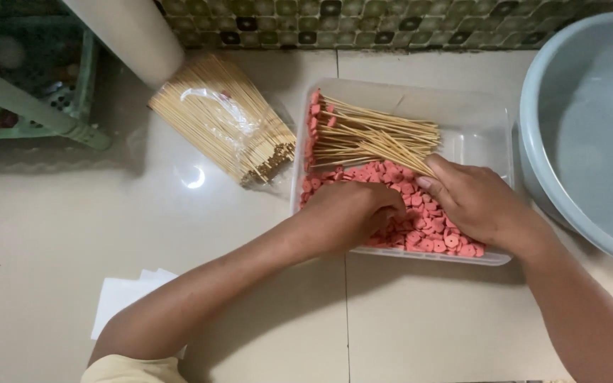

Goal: Skewering small pink food pieces onto wooden sticks for food preparation.

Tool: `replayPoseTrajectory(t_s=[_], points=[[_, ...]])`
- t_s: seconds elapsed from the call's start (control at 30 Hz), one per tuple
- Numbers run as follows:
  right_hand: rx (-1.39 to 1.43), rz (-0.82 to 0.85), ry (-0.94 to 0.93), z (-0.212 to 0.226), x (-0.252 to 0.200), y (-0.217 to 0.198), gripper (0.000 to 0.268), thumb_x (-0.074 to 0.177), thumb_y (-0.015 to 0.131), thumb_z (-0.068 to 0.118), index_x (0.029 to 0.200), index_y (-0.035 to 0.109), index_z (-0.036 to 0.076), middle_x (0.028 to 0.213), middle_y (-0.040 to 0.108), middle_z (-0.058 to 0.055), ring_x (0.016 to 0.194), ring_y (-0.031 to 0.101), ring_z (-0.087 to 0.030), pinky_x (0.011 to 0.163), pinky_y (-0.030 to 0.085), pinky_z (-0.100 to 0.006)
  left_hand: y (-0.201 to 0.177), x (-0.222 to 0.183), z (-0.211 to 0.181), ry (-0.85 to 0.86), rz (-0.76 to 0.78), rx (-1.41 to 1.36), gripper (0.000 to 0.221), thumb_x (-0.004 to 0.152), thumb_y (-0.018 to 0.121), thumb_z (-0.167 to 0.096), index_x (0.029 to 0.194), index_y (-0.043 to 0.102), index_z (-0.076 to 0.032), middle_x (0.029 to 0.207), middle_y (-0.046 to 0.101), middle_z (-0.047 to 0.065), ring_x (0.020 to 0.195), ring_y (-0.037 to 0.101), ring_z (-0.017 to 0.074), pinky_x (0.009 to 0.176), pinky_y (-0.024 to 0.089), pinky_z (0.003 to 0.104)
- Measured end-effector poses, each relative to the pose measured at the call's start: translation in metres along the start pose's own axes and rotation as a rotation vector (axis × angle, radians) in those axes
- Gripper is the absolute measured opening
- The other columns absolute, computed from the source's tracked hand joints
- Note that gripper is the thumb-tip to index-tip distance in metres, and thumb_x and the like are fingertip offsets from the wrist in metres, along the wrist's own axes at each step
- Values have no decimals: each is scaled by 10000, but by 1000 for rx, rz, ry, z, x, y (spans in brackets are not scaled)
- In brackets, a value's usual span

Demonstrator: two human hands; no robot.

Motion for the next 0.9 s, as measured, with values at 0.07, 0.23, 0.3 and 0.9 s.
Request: replayPoseTrajectory(t_s=[0.07,0.23,0.3,0.9], points=[[2,10,-2,-1,2,1,297,1096,423,373,939,370,126,772,621,-167,683,570,-345,665,353,-434,-1,-1,1,-18,-2,3,274,928,543,-20,1040,735,-179,1011,790,-8,808,717,247,442,451,440],[-24,36,3,2,4,0,264,1101,425,361,978,369,135,758,630,-167,667,561,-359,647,361,-438,-8,-1,1,-21,11,-11,283,896,539,30,997,714,-168,995,750,15,890,683,268,536,486,441],[3,46,21,2,4,-1,125,1072,413,267,1035,398,148,969,716,-159,734,663,-384,637,415,-468,-7,-9,-28,169,234,-166,97,954,646,-92,984,688,-174,1054,739,6,980,698,211,714,539,369],[-93,36,6,-5,7,8,180,1085,373,347,1054,398,171,932,673,-120,709,638,-371,621,416,-474,11,-9,-2,249,186,163,154,965,673,-271,1061,752,-181,964,711,15,882,562,257,628,477,405]])
Point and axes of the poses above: each hand's wrist, its own x-axis towards the middle knuckle, its own y-axis out of the palm, z = x × y, the point moved 10 cm from there along x, towards the middle knuckle
